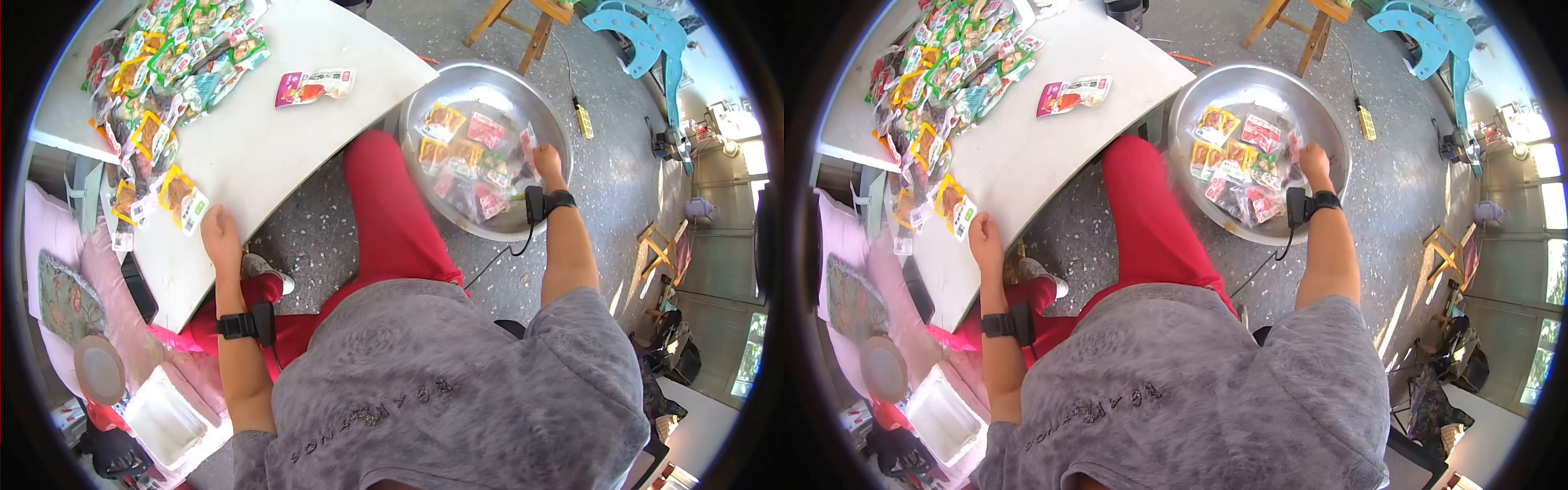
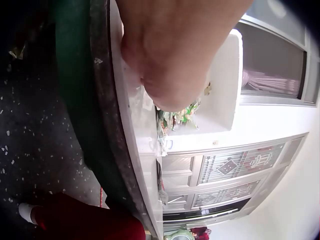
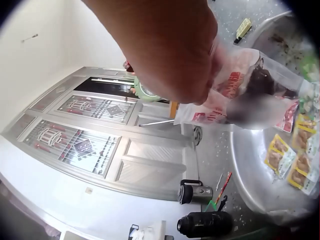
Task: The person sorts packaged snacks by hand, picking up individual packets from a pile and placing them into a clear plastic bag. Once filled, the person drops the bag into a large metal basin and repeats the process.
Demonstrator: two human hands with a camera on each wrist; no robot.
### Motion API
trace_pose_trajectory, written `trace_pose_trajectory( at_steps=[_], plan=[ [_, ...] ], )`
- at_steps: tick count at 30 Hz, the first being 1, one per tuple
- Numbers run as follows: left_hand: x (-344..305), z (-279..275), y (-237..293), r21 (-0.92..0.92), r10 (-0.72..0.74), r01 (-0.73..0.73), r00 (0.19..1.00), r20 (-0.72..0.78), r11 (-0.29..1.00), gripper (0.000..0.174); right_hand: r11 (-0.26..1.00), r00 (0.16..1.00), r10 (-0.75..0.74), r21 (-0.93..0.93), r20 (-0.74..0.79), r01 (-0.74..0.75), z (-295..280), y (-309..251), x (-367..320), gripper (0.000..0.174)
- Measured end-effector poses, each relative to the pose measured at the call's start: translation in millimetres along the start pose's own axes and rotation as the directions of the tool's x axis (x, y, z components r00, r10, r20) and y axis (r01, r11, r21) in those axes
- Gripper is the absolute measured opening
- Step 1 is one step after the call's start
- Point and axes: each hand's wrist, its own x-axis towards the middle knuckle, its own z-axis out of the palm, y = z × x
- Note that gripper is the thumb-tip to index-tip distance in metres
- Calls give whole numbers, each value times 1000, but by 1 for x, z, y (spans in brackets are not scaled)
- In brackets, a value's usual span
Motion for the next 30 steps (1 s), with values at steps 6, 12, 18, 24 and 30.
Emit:
trace_pose_trajectory(
  at_steps=[6, 12, 18, 24, 30],
  plan=[
    [-5, -8, 20, 202, 216, -219, 976, 38, 955, 18, 987, 990, 137, 86, 18, -139, 67, 16, 0, 28],
    [-1, -7, 33, 267, 298, -312, 950, 93, 912, 15, 965, 992, 128, 229, 15, -128, 118, 18, 21, 24],
    [1, -7, 34, 339, 270, -312, 949, 165, 888, 15, 985, 987, 36, 175, -155, -8, 206, 54, 38, 22],
    [1, -7, 34, 377, 233, -303, 947, 221, 875, 16, 954, 972, 225, 216, -68, -206, 201, 90, 58, 23],
    [4, -7, 37, 396, 210, -301, 943, 258, 867, 16, 605, 825, 564, 699, -37, -382, 106, 91, 81, 13]
  ],
)
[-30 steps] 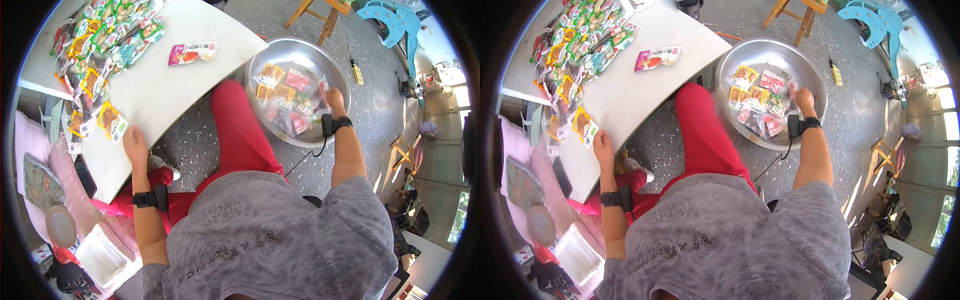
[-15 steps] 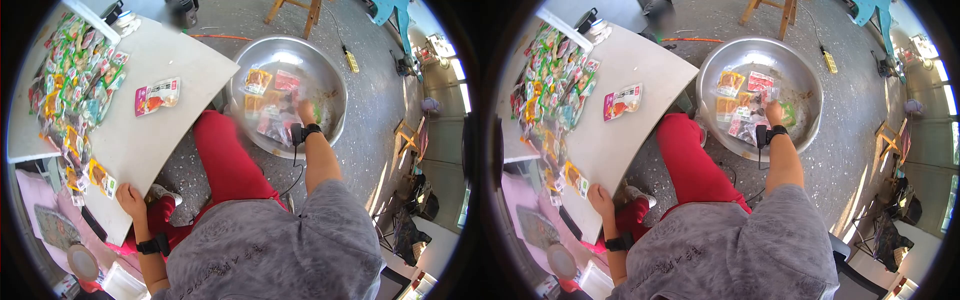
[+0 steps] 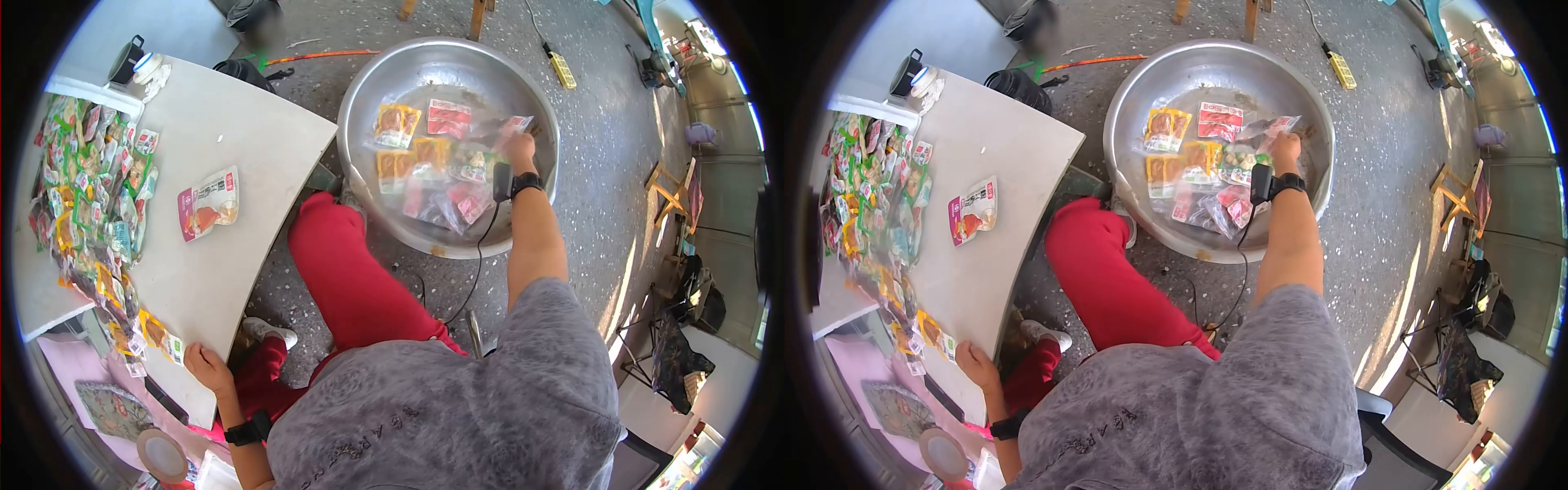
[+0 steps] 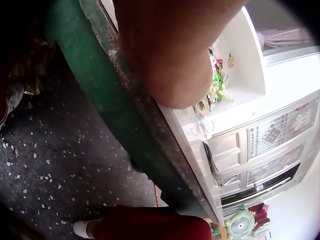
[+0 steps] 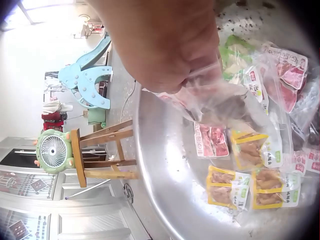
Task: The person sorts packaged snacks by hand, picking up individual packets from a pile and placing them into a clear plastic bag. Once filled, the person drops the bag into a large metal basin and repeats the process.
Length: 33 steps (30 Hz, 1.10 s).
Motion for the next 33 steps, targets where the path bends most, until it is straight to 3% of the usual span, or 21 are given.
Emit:
trace_pose_trajectory(
  at_steps=[3, 9, 12, 15, 17, 19, 22, 23, 24, 28, 31, 32, 33],
  plan=[
    [1, -1, 2, -1, -4, 4, 1000, 4, 1000, 16, 967, 986, 169, 193, 9, -167, -19, 8, 6, 13],
    [-2, 3, -4, -14, -19, 19, 1000, -2, 1000, 16, 824, 855, 513, 231, 83, -517, -30, 89, -34, 13],
    [-2, 3, -5, -9, -9, 9, 1000, -5, 1000, 16, 752, 795, 593, 265, 127, -604, -21, 98, -58, 13],
    [-2, 3, -2, -6, -5, 5, 999, -39, 1000, 15, 691, 755, 626, 311, 193, -653, -6, 72, -81, 12],
    [-1, 4, -1, -22, 9, -11, 997, -77, 1000, 15, 740, 831, 427, 390, 356, -548, 4, 46, -96, 12],
    [-2, 6, -1, -40, 25, -30, 992, -121, 999, 15, 758, 841, 183, 471, 510, -451, 12, 12, -113, 13],
    [-3, 8, 0, -44, 21, -31, 977, -214, 999, 13, 781, 846, 18, 521, 533, -344, 22, -82, -164, 14],
    [-1, 5, 1, -64, -14, 3, 986, -164, 998, 13, 771, 835, -62, 557, 547, -308, 27, -106, -182, 15],
    [-1, 4, 3, -102, 2, -27, 971, -237, 994, 14, 754, 814, -140, 594, 563, -281, 29, -127, -200, 16],
    [-3, 5, -2, -196, -62, -1, 947, -315, 981, 13, 826, 673, -422, 563, 608, 9, 28, -196, -296, 17],
    [-8, -7, -6, -259, -121, 52, 958, -261, 965, 14, 765, 466, -638, 575, 613, 290, 43, -191, -341, 12],
    [-12, -11, -8, -273, -138, 47, 935, -325, 961, 13, 709, 374, -705, 595, 602, 378, 55, -179, -347, 11],
    [-16, -17, -10, -286, -151, 38, 910, -385, 957, 12, 682, 353, -728, 568, 588, 461, 60, -170, -355, 13]
  ],
)
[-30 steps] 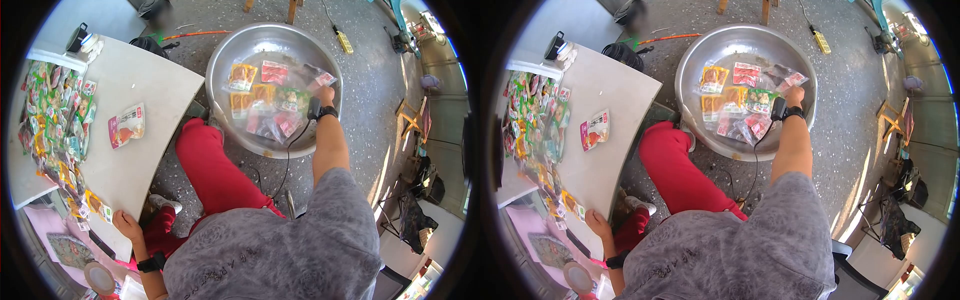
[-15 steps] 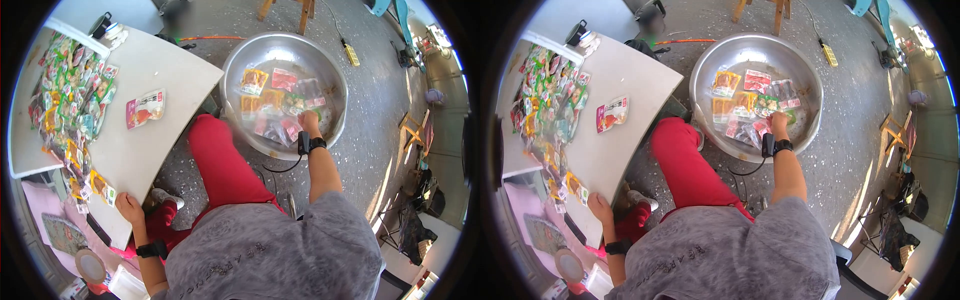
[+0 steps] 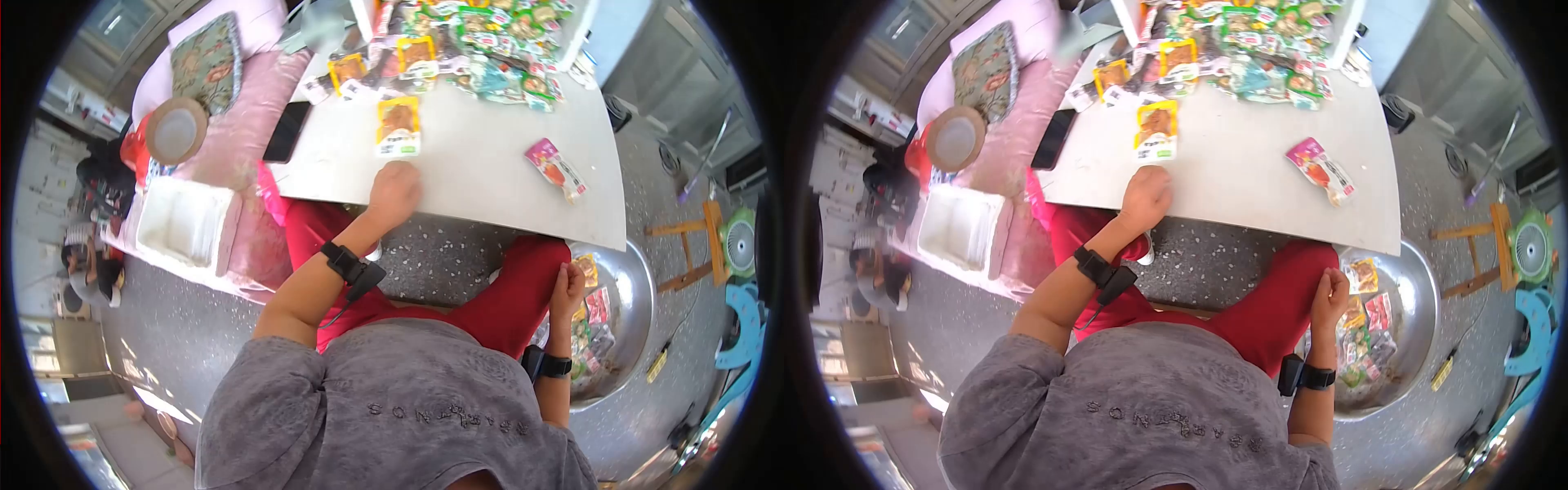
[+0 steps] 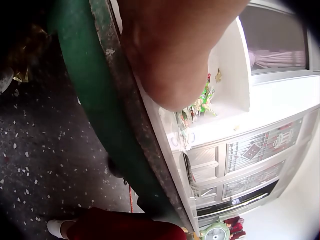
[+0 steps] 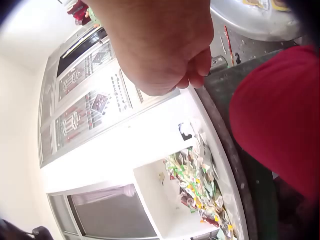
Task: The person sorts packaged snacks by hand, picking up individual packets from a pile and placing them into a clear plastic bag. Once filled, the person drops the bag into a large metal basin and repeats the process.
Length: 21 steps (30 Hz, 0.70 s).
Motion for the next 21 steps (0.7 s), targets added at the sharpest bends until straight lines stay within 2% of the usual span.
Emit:
trace_pose_trajectory(
  at_steps=[2, 4, 7, 11, 13, 15, 17, 19, 20, 21],
  plan=[
    [-3, -24, -7, 9, -2, 3, 997, -74, 1000, 13, 977, 989, -139, -154, 48, 145, 12, -6, -5, 15],
    [-8, -54, -17, 67, -49, 59, 989, -139, 996, 15, 896, 951, -296, -317, 95, 311, 20, -9, -9, 17],
    [-26, -103, -51, 193, -136, 182, 964, -229, 964, 17, 782, 893, -411, -433, 183, 448, 31, -21, -9, 19],
    [-67, -168, -110, 386, -239, 384, 896, -373, 839, 17, 724, 872, -426, -486, 243, 489, 37, -20, -5, 20],
    [-89, -207, -136, 420, -354, 532, 829, -432, 735, 17, 721, 869, -423, -486, 256, 494, 41, -22, -4, 20],
    [-130, -242, -184, 492, -379, 615, 779, -500, 616, 19, 706, 861, -421, -492, 286, 509, 44, -27, -3, 20],
    [-156, -271, -202, 455, -603, 808, 585, -542, 375, 27, 691, 856, -416, -506, 306, 516, 46, -29, -2, 20],
    [-182, -292, -222, 499, -740, 847, 454, -497, 185, 36, 676, 854, -413, -521, 318, 521, 48, -29, -1, 20],
    [-194, -300, -230, 502, -826, 860, 348, -444, 93, 42, 669, 852, -414, -527, 321, 524, 49, -29, -1, 20],
    [-200, -305, -233, 533, -859, 846, 291, -422, 25, 45, 662, 850, -415, -533, 325, 527, 51, -29, -1, 20]
  ],
)
